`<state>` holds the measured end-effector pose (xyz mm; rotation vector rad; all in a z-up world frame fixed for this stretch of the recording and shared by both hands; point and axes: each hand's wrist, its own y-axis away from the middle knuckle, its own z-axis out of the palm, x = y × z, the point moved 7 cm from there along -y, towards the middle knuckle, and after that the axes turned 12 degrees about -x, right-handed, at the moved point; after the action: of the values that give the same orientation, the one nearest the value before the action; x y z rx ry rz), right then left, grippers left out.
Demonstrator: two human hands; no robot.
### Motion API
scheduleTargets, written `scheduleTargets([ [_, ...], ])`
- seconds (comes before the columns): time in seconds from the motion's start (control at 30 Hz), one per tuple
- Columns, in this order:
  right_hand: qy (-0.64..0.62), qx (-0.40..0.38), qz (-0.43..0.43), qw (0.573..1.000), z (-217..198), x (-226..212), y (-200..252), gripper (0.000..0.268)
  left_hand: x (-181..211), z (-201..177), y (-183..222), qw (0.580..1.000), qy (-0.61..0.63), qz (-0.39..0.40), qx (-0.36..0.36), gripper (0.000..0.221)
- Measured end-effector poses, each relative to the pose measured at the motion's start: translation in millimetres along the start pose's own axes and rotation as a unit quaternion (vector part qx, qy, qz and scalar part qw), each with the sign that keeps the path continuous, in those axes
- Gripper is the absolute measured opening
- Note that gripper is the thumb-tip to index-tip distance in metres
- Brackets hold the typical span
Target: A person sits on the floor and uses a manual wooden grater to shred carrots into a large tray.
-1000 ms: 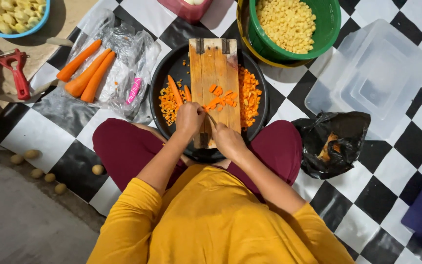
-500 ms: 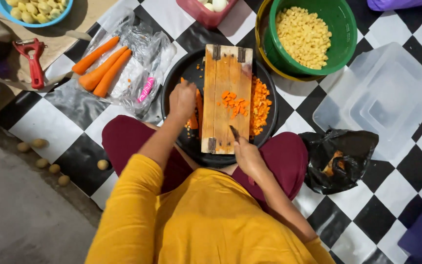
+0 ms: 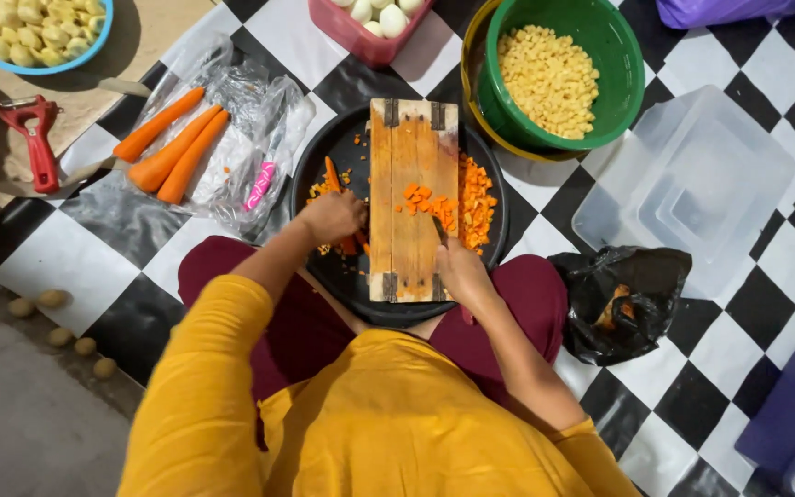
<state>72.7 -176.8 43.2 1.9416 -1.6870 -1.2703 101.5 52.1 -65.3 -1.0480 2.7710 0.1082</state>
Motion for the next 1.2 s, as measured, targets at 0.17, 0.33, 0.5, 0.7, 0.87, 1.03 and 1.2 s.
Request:
scheduleTargets([
  [0.17,0.032,-0.049,-0.028,0.998,9.6,-63.6,6.3,0.048,-19.9,-23.6,26.4,0.997,-0.007,-0.072,-0.015,0.01],
  [0.33,0.023,-0.052,0.015,0.998,-7.5,-56.9,-4.1,0.048,-77.5,-78.1,72.5,0.973,-0.035,-0.225,-0.025,0.009],
  [0.5,-0.035,-0.015,0.007,0.999,-40.3,-72.1,35.0,0.055,-94.7,-102.6,98.1,0.778,0.419,-0.468,-0.019,0.024],
  [0.7,-0.058,-0.053,-0.023,0.997,7.1,-51.4,-40.2,0.05,-19.1,-92.6,45.9,0.512,0.721,-0.462,0.066,0.025],
  [0.87,-0.067,0.04,-0.032,0.996,-37.9,-51.4,-9.8,0.051,18.0,-59.6,-10.0,0.495,0.754,-0.431,0.035,0.033],
  [1.03,-0.035,0.035,0.006,0.999,-34.5,-50.6,-13.5,0.05,11.5,-97.3,-14.6,0.628,0.642,-0.432,-0.082,0.042],
  [1.2,-0.106,0.019,-0.019,0.994,-39.4,-99.2,-6.1,0.046,-23.6,-160.8,-19.1,0.712,0.56,-0.417,0.078,0.046],
])
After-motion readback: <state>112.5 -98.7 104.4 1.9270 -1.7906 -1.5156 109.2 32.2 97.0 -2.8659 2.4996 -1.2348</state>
